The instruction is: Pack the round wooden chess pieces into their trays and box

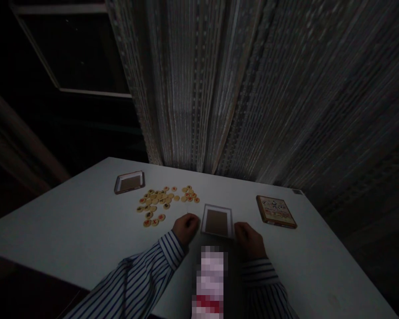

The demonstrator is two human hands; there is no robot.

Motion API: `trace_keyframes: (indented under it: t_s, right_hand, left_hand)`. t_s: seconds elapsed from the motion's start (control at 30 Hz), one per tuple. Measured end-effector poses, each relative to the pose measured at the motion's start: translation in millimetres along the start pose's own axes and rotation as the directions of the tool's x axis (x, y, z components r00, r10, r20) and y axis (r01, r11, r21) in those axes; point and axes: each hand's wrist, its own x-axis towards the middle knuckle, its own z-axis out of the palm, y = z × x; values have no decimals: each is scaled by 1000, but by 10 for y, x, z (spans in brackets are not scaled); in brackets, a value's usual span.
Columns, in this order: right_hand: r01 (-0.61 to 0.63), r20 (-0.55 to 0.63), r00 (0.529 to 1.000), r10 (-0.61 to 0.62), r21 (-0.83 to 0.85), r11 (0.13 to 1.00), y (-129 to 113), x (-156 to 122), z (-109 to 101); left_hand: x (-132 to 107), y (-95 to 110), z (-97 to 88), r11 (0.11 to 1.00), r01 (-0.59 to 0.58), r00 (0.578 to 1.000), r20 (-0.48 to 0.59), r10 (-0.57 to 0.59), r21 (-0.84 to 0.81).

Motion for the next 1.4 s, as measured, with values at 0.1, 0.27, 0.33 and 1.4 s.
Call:
trace_keyframes:
  t_s: [0.1, 0.27, 0.33, 1.4]
  right_hand:
    - [-5, -20, 1000, 5, 3, 1000, 0, -3, 19]
    - [24, -74, 997, -22, 29, 999, -7, -16, 54]
    - [32, -77, 997, -29, 32, 999, -7, -25, 66]
    - [67, -85, 994, -72, -55, 996, -27, -53, 61]
  left_hand:
    - [-5, 5, -5, 1000, -11, 1000, -10, 11, -15]
    - [-16, -12, 2, 999, -24, 999, -23, 23, -45]
    - [-19, -26, 9, 999, -19, 999, -30, 17, -50]
    - [-114, -57, 16, 997, -12, 1000, -1, 12, -74]
